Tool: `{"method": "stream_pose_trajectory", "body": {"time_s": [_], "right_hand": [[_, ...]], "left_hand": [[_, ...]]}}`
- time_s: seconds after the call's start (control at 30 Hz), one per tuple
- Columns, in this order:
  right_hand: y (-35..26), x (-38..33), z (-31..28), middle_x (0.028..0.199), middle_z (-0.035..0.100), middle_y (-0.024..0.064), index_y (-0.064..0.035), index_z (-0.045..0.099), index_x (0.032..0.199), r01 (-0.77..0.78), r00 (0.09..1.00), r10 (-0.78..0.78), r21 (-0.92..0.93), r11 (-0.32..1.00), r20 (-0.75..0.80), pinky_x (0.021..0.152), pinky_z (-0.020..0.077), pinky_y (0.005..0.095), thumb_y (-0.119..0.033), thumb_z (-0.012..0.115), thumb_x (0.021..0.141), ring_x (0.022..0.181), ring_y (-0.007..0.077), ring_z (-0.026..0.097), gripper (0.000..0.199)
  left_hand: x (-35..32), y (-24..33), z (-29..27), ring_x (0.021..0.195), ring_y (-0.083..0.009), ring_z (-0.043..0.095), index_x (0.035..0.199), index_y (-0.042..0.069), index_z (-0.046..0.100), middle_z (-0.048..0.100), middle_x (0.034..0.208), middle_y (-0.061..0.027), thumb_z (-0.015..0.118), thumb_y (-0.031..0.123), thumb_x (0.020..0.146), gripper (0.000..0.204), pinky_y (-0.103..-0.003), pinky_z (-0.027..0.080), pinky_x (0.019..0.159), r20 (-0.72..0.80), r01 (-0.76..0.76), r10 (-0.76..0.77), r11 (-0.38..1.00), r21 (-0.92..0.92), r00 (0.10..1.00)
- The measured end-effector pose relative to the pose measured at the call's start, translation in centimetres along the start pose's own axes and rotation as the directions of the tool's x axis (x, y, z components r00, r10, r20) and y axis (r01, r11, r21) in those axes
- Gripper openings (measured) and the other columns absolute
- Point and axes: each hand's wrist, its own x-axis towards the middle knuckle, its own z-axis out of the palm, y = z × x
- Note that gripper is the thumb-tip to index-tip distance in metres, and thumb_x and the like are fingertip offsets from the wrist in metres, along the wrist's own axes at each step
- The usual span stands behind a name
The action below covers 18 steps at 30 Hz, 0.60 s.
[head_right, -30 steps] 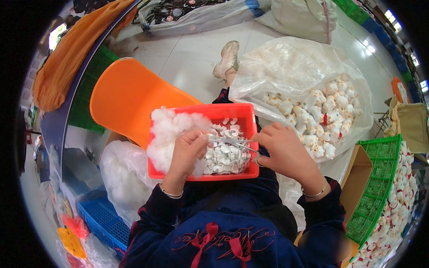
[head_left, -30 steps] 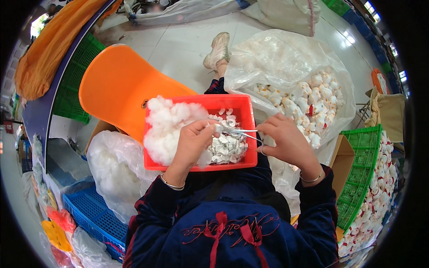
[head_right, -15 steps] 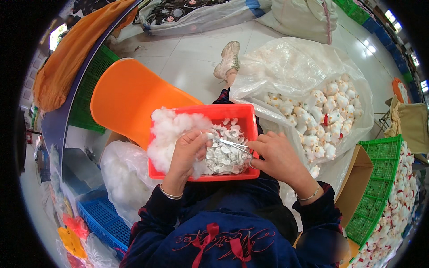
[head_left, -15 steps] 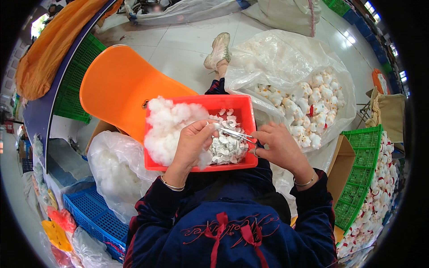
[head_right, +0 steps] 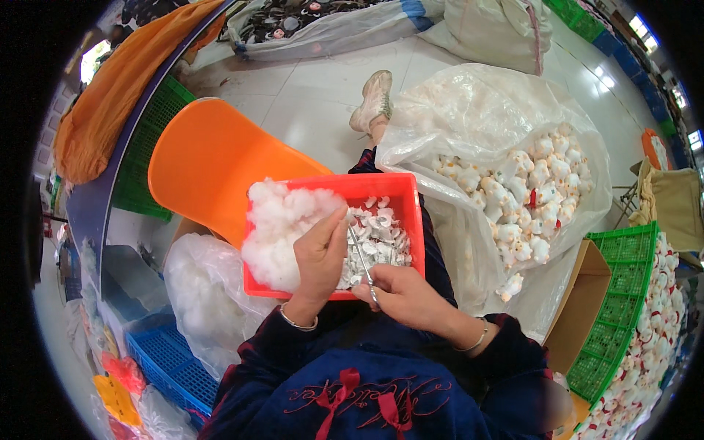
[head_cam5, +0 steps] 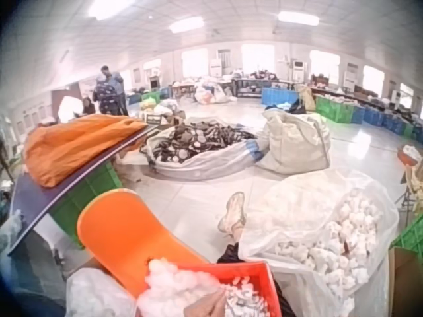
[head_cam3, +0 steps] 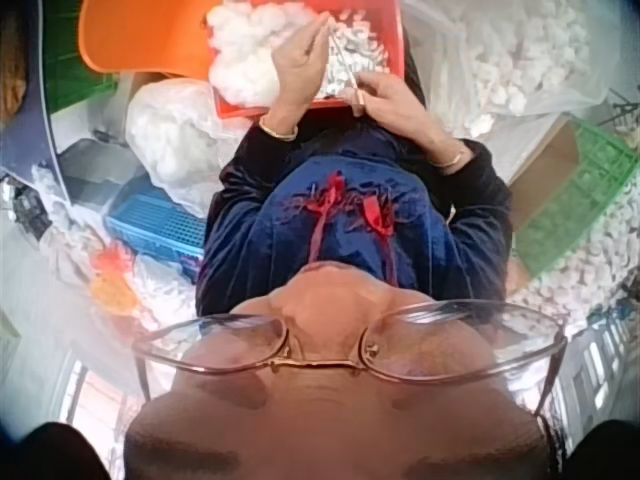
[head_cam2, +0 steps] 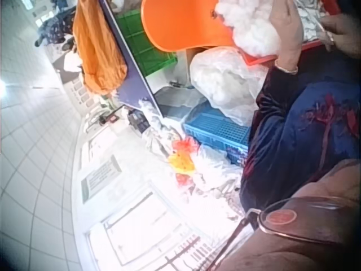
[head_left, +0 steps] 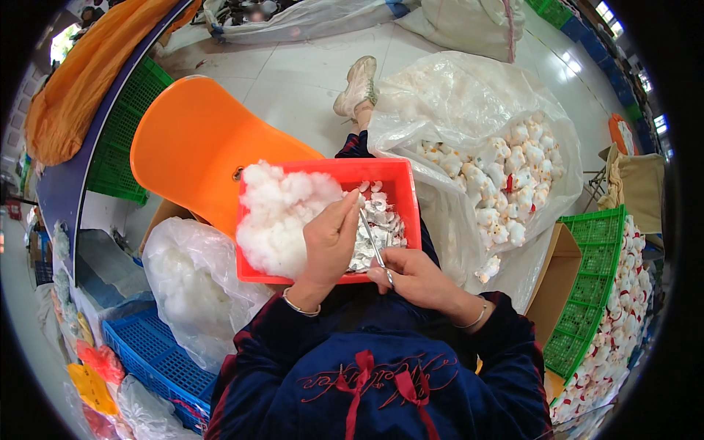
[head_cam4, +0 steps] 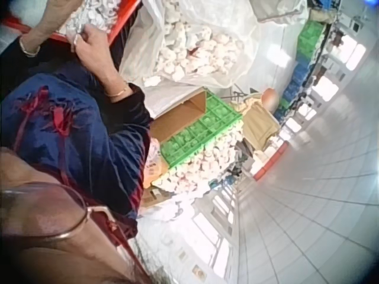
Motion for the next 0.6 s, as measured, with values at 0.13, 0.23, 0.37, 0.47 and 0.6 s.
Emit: {"method": "stream_pose_trajectory", "body": {"time_s": [0.13, 0.23, 0.37, 0.47, 0.6], "right_hand": [[0.1, 0.7, 1.3, 0.067, 0.058, 0.0058, 0.0005, 0.062, 0.092, 0.088, 0.989, -0.099, -0.102, 0.991, -0.108, 0.058, 0.0442, 0.0303, -0.025, 0.072, 0.093, 0.064, 0.0103, 0.053, 0.028], [0.3, 1.2, 0.5, 0.069, 0.063, 0.0108, -0.0001, 0.065, 0.094, 0.127, 0.944, -0.253, -0.475, 0.870, -0.211, 0.059, 0.0486, 0.0358, -0.023, 0.076, 0.086, 0.063, 0.0212, 0.062, 0.026], [0.4, 1.6, -1.3, 0.074, 0.065, 0.0086, -0.0037, 0.068, 0.096, 0.177, 0.846, -0.487, -0.750, 0.637, -0.215, 0.064, 0.0481, 0.0397, -0.025, 0.080, 0.077, 0.071, 0.0280, 0.064, 0.031], [0.2, 1.4, -1.9, 0.079, 0.064, 0.0063, -0.0071, 0.069, 0.099, 0.156, 0.804, -0.566, -0.855, 0.495, -0.181, 0.070, 0.0450, 0.0388, -0.027, 0.081, 0.076, 0.078, 0.0257, 0.062, 0.032], [-0.1, 0.7, -3.0, 0.094, 0.064, 0.0070, -0.0088, 0.068, 0.107, 0.084, 0.855, -0.484, -0.872, 0.483, -0.186, 0.082, 0.0411, 0.0418, -0.029, 0.081, 0.074, 0.096, 0.0276, 0.059, 0.041]], "left_hand": [[-0.1, -0.6, 0.8, 0.068, -0.0087, 0.062, 0.121, -0.003, 0.068, 0.072, 0.086, -0.0089, 0.064, 0.000, 0.095, 0.027, -0.024, 0.050, 0.060, -0.060, -0.038, 0.036, 0.999, -0.035, 0.998], [0.3, 1.0, 0.4, 0.059, -0.0048, 0.055, 0.118, -0.003, 0.069, 0.070, 0.086, -0.0040, 0.060, 0.002, 0.097, 0.023, -0.021, 0.046, 0.055, -0.028, 0.186, -0.196, 0.961, -0.205, 0.980], [1.5, 1.1, -0.5, 0.058, -0.0042, 0.055, 0.114, -0.004, 0.069, 0.065, 0.075, -0.0012, 0.062, 0.003, 0.095, 0.022, -0.022, 0.045, 0.054, 0.090, 0.352, -0.340, 0.902, -0.249, 0.936], [1.8, 1.1, -1.0, 0.058, -0.0035, 0.054, 0.110, -0.005, 0.069, 0.063, 0.072, 0.0008, 0.066, 0.005, 0.092, 0.021, -0.022, 0.043, 0.054, 0.145, 0.406, -0.383, 0.889, -0.210, 0.912], [1.8, -0.1, -1.2, 0.063, -0.0027, 0.051, 0.103, -0.003, 0.070, 0.064, 0.075, 0.0017, 0.069, 0.007, 0.090, 0.017, -0.021, 0.042, 0.057, 0.083, 0.346, -0.337, 0.924, -0.160, 0.938]]}}
